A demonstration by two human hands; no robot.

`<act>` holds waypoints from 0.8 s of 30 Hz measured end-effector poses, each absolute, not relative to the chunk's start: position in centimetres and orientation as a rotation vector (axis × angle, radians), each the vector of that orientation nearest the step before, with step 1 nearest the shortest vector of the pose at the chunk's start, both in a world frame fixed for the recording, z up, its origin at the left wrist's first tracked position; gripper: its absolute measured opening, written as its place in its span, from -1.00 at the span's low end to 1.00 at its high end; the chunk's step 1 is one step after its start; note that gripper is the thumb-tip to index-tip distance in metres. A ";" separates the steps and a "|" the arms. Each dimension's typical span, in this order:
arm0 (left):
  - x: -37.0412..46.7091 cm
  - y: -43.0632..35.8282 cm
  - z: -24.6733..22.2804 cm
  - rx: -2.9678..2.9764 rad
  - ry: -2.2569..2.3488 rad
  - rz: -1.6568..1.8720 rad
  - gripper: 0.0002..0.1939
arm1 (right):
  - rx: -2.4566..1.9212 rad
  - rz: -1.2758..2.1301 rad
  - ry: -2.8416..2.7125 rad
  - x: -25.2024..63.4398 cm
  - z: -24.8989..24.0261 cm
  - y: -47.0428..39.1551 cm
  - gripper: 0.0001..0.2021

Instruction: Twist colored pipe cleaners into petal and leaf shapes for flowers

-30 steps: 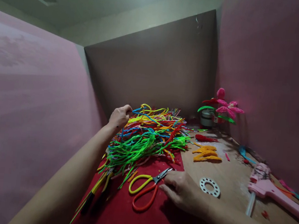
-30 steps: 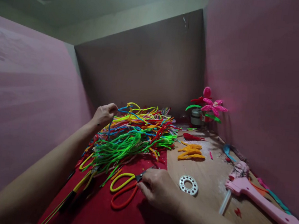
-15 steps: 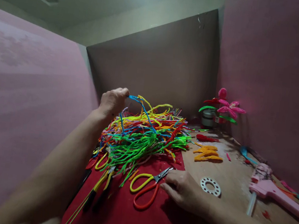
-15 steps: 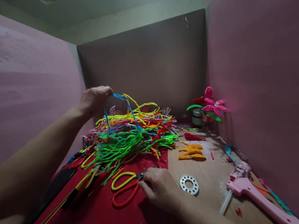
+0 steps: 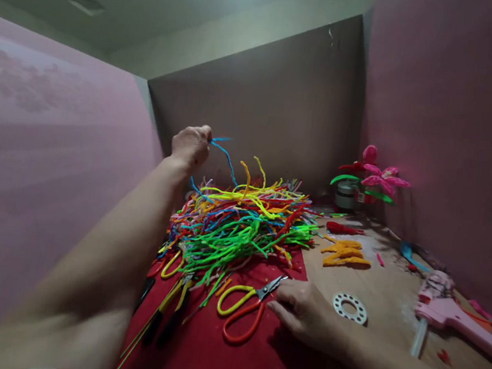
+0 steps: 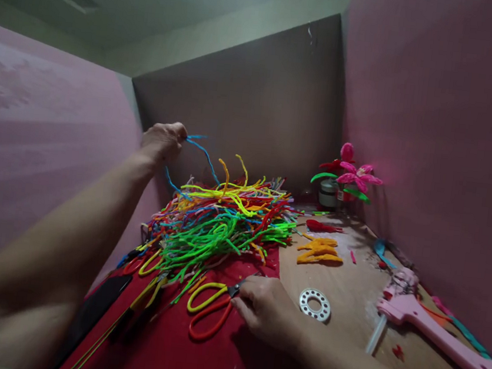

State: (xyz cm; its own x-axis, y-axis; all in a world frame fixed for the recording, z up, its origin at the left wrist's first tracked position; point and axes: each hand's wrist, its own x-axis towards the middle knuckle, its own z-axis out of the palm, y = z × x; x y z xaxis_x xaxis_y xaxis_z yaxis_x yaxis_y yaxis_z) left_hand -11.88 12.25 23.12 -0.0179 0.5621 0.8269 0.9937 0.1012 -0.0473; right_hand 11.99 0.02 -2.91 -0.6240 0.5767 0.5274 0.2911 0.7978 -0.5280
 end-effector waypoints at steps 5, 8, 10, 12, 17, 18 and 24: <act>-12.0 10.9 24.1 -1.415 -1.557 -1.034 -0.74 | -0.651 0.499 -2.278 11.9 -2.8 0.0 -0.75; -11.7 9.8 23.6 -1.426 -1.463 -1.139 -0.73 | -0.641 0.505 -2.279 11.9 -2.8 0.0 -0.75; -11.3 9.1 22.8 -1.490 -1.428 -1.252 -0.76 | -0.640 0.507 -2.276 12.0 -2.9 0.0 -0.76; -10.9 8.6 21.6 -1.607 -1.437 -1.371 -0.79 | -0.640 0.506 -2.273 12.0 -2.9 0.0 -0.77; -10.4 7.8 18.3 -1.809 -1.498 -1.527 -0.80 | -0.644 0.492 -2.276 11.9 -2.9 0.1 -0.77; -10.5 7.7 17.8 -1.843 -1.521 -1.519 -0.81 | -0.645 0.492 -2.271 11.9 -2.9 0.1 -0.77; -13.0 8.5 16.4 -2.045 -1.600 -1.351 -0.78 | -0.631 0.494 -2.272 11.9 -3.1 0.2 -0.76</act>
